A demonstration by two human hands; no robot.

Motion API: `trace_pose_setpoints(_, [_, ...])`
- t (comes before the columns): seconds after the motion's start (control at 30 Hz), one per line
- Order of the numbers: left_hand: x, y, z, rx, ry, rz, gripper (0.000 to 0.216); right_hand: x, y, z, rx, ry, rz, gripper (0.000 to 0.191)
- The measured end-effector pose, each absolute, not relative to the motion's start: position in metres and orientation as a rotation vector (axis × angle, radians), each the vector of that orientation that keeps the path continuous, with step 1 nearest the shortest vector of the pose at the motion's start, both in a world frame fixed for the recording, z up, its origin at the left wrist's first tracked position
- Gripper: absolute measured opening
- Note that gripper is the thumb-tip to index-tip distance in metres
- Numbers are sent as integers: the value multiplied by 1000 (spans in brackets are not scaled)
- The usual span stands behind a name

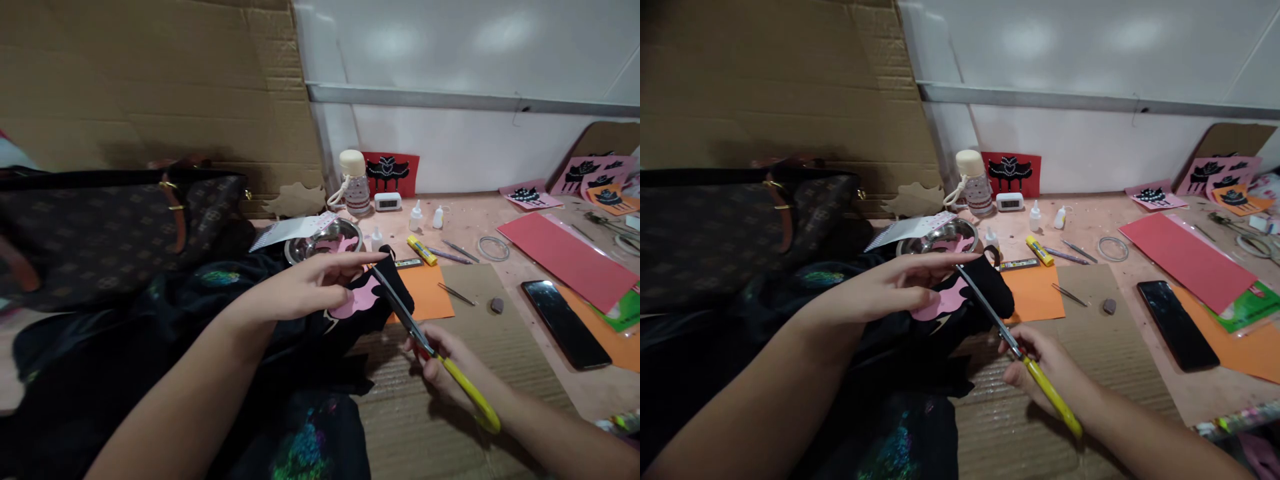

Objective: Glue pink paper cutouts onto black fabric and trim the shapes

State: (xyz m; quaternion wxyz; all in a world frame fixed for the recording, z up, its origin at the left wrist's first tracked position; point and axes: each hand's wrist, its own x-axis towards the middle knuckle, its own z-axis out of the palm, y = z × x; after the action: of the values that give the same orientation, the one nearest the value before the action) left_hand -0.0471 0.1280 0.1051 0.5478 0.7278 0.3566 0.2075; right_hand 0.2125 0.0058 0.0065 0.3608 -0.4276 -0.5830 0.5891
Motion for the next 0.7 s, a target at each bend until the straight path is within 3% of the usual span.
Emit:
trace_pose_setpoints(0.4, [-51,134,103,1736,781,476,74,209,6,10,-1171,-1417,1530,76])
trace_pose_setpoints(0.7, [-29,135,92,1464,825,666,53,207,9,14,-1132,-1374,1437,74])
